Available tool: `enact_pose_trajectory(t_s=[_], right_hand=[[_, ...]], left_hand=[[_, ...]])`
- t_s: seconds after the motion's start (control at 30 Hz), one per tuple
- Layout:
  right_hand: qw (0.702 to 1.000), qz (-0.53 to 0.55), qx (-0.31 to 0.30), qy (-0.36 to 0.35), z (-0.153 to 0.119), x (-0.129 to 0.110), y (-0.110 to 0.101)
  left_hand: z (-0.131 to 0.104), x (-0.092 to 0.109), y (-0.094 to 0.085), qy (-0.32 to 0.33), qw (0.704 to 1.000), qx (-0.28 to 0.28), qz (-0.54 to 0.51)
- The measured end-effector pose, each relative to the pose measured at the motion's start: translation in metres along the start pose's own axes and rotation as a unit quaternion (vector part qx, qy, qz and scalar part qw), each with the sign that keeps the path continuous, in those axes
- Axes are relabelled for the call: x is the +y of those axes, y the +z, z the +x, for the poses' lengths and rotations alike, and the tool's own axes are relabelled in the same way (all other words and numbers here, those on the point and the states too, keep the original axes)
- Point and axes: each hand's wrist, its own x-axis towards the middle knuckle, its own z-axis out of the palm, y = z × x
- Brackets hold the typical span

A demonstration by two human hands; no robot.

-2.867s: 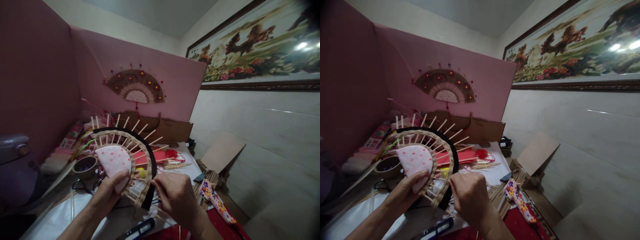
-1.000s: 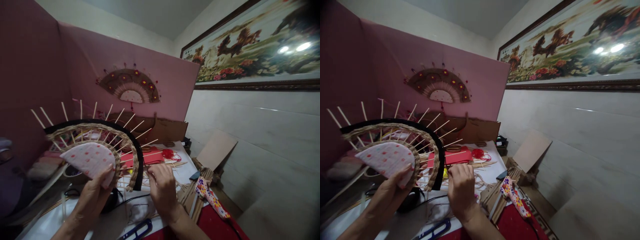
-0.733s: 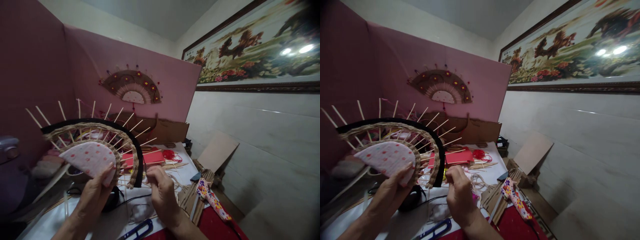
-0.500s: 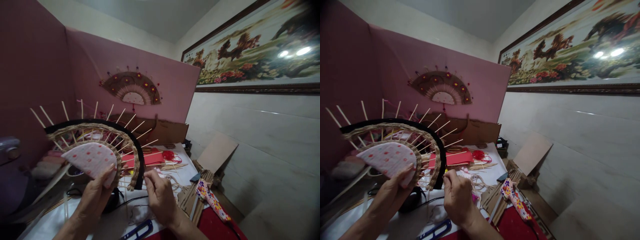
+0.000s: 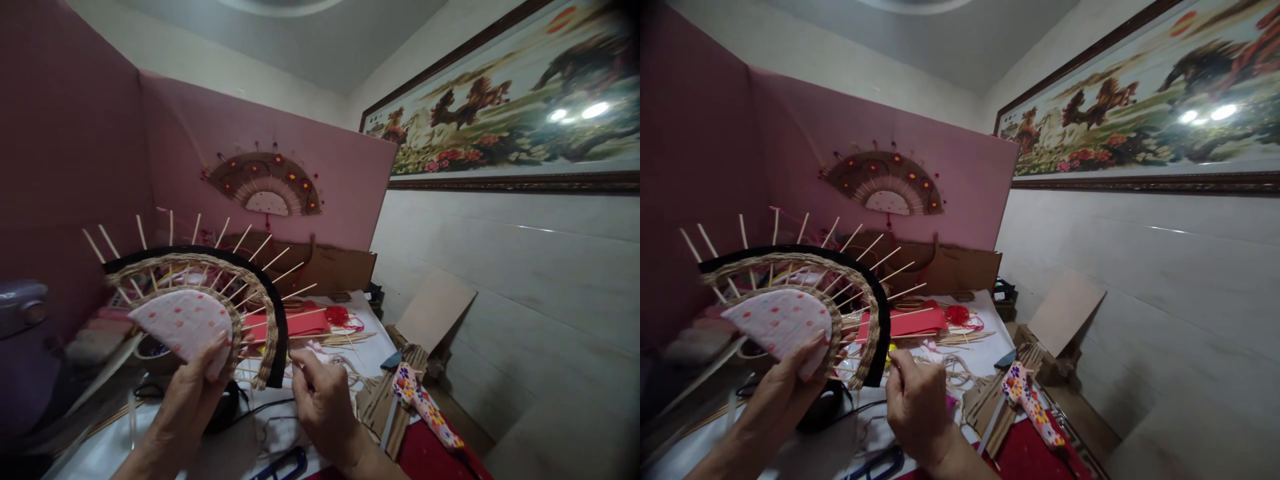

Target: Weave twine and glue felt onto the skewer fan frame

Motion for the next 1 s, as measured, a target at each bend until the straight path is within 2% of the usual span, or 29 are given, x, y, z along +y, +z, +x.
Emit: enact_pose_trajectory(t_s=[0.17,0.3,0.43,0.63,0.8,1.0], right_hand=[[0.998,-0.053,0.018,-0.024,-0.001,0.002,0.003],[0.995,-0.086,0.015,-0.052,0.000,0.001,0.004],[0.993,-0.103,0.021,-0.047,-0.001,0.001,0.005],[0.991,-0.093,0.095,-0.033,0.005,0.001,0.006],[0.986,-0.113,0.123,-0.012,0.011,0.003,0.004],[0.989,-0.099,0.111,-0.021,0.008,0.006,0.007]], left_hand=[[0.000,0.000,0.000,-0.015,1.000,0.011,-0.023],[-0.007,0.002,0.006,-0.072,0.993,-0.002,-0.088],[-0.015,0.007,0.019,-0.104,0.988,-0.020,-0.109],[-0.017,0.014,0.044,-0.138,0.978,-0.064,-0.144],[-0.013,0.001,0.057,-0.118,0.973,-0.113,-0.160],[-0.010,-0.016,0.050,-0.151,0.972,-0.125,-0.128]])
